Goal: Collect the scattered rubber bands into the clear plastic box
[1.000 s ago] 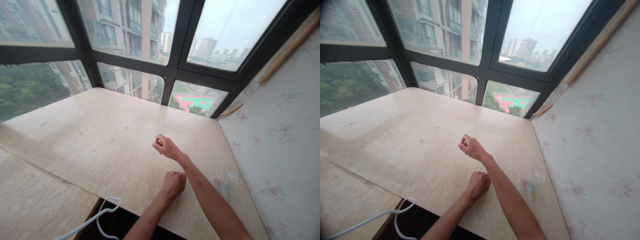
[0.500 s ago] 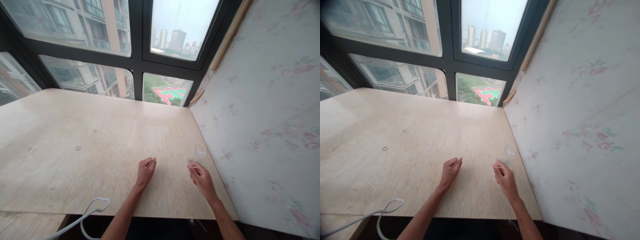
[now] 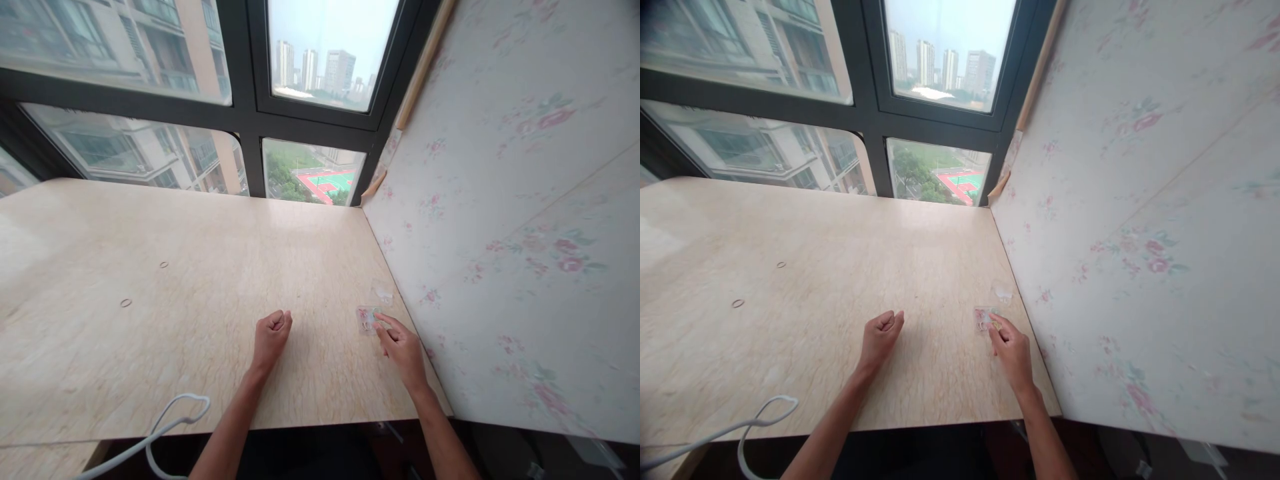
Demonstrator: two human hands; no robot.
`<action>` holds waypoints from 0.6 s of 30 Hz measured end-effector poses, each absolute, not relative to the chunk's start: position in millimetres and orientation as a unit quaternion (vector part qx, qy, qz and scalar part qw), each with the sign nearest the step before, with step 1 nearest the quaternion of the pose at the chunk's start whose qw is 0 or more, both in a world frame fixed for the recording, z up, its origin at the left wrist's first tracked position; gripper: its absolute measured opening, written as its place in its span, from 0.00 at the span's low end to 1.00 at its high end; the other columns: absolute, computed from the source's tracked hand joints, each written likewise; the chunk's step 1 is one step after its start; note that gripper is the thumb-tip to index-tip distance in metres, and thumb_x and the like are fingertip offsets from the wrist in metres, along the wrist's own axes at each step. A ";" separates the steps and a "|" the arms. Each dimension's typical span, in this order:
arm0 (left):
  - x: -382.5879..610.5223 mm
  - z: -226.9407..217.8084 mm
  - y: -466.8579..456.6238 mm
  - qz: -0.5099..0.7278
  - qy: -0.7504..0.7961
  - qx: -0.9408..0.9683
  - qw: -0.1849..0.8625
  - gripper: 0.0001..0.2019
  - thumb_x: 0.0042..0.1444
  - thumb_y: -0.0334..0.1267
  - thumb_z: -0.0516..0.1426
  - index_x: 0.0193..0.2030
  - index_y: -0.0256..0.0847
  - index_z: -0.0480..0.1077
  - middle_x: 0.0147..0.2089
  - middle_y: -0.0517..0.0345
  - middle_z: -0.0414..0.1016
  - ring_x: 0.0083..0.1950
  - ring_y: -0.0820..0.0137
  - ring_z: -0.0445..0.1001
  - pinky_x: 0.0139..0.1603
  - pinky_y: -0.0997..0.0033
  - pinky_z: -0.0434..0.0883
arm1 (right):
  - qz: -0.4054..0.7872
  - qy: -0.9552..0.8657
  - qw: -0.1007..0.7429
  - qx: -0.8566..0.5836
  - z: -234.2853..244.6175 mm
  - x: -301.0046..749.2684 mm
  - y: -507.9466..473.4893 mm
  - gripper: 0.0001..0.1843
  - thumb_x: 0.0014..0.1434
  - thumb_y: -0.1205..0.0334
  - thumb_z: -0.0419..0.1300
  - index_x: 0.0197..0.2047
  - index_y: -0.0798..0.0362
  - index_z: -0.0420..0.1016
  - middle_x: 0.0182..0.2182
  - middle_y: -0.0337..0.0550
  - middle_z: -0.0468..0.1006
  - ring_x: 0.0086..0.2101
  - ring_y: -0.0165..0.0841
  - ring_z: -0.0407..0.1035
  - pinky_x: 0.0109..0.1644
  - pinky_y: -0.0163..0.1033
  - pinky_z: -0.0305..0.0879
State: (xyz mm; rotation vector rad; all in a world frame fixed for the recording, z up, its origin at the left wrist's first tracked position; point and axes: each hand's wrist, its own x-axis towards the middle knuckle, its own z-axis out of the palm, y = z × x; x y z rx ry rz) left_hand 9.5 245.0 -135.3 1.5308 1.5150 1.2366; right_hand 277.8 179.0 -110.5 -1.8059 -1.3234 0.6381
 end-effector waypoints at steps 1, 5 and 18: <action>9.5 -135.4 244.8 0.470 0.576 0.586 0.323 0.21 0.55 0.43 0.50 0.22 0.42 0.39 0.21 0.65 0.39 0.22 0.77 0.42 0.22 0.74 0.45 | 0.245 -0.518 0.402 -0.714 -109.8 278.6 178.5 0.24 0.59 0.48 0.56 0.48 0.58 0.75 0.13 0.32 0.60 0.17 0.28 0.54 0.23 0.35 0.55; 8.9 -135.9 243.9 0.463 0.573 0.593 0.325 0.21 0.55 0.45 0.50 0.22 0.42 0.39 0.21 0.65 0.39 0.22 0.77 0.42 0.22 0.74 0.44 | 0.236 -0.509 0.428 -0.708 -110.7 276.7 173.7 0.22 0.58 0.47 0.56 0.43 0.58 0.77 0.14 0.32 0.59 0.17 0.28 0.56 0.22 0.34 0.54; -99.5 -128.7 289.7 0.318 0.707 0.603 0.188 0.15 0.50 0.40 0.50 0.20 0.41 0.45 0.19 0.65 0.47 0.23 0.76 0.52 0.25 0.76 0.50 | 0.325 -0.524 0.412 -0.671 -142.2 270.2 151.3 0.26 0.59 0.42 0.53 0.41 0.57 0.78 0.15 0.34 0.58 0.17 0.28 0.57 0.21 0.32 0.56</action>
